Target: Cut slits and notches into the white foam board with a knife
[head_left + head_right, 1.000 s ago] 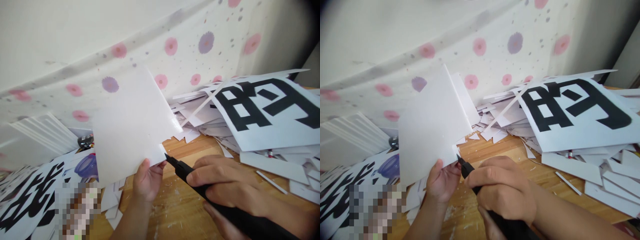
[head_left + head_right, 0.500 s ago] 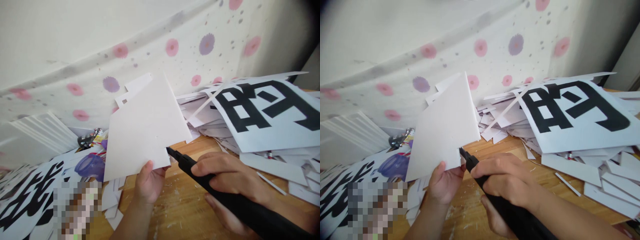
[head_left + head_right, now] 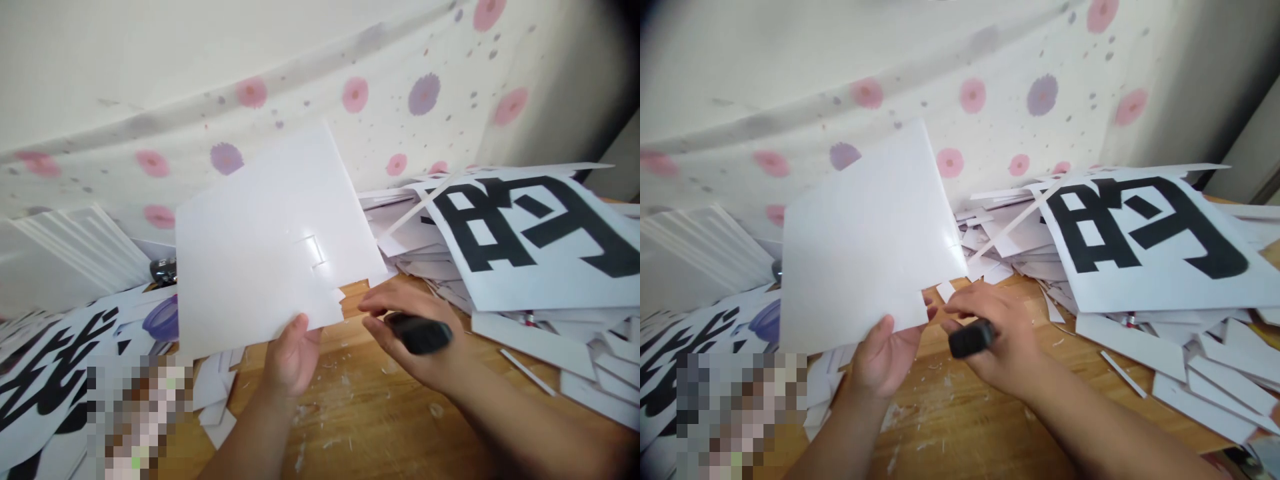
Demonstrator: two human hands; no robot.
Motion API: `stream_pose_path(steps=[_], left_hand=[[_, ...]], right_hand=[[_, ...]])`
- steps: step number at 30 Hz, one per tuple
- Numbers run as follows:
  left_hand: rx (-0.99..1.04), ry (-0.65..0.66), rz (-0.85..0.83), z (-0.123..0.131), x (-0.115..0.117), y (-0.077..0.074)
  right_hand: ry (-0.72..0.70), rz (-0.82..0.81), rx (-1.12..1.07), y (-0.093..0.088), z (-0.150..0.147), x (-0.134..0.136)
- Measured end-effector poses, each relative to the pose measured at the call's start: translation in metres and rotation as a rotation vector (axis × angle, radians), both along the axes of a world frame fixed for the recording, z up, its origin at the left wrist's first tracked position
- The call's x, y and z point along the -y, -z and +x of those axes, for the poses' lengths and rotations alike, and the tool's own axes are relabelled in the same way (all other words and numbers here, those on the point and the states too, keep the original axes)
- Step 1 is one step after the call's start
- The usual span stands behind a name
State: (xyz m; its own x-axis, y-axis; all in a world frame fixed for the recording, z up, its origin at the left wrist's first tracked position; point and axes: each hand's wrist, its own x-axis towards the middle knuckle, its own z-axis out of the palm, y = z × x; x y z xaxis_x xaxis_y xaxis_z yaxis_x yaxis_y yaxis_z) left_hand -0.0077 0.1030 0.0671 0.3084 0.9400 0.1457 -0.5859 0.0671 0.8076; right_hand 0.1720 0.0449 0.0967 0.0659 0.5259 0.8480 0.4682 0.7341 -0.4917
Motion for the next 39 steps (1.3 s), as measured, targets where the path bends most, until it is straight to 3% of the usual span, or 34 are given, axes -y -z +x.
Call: stream_pose_path(steps=[5, 12, 18, 23, 30, 34, 39], left_hand=[[0.003, 0.095, 0.048, 0.005, 0.008, 0.0], [-0.039, 0.134, 0.075, 0.004, 0.006, 0.005], [-0.077, 0.238, 0.064, 0.002, 0.006, 0.008], [-0.097, 0.19, 0.085, 0.002, 0.009, 0.009], [-0.08, 0.157, 0.065, 0.004, 0.006, 0.008], [-0.04, 0.135, 0.072, 0.003, 0.005, 0.008], [-0.027, 0.155, 0.042, 0.003, 0.006, 0.006]], right_hand=[[-0.109, -0.193, -0.212, 0.013, -0.01, -0.003], [-0.1, -0.416, -0.311, 0.012, -0.013, -0.003], [-0.129, -0.423, -0.328, 0.011, -0.015, -0.002], [-0.092, -0.403, -0.255, 0.013, -0.015, -0.002], [0.202, -0.115, -0.069, 0.014, -0.014, -0.005], [0.296, -0.07, -0.008, 0.015, -0.008, -0.009], [0.137, -0.113, 0.005, 0.014, -0.008, -0.007]])
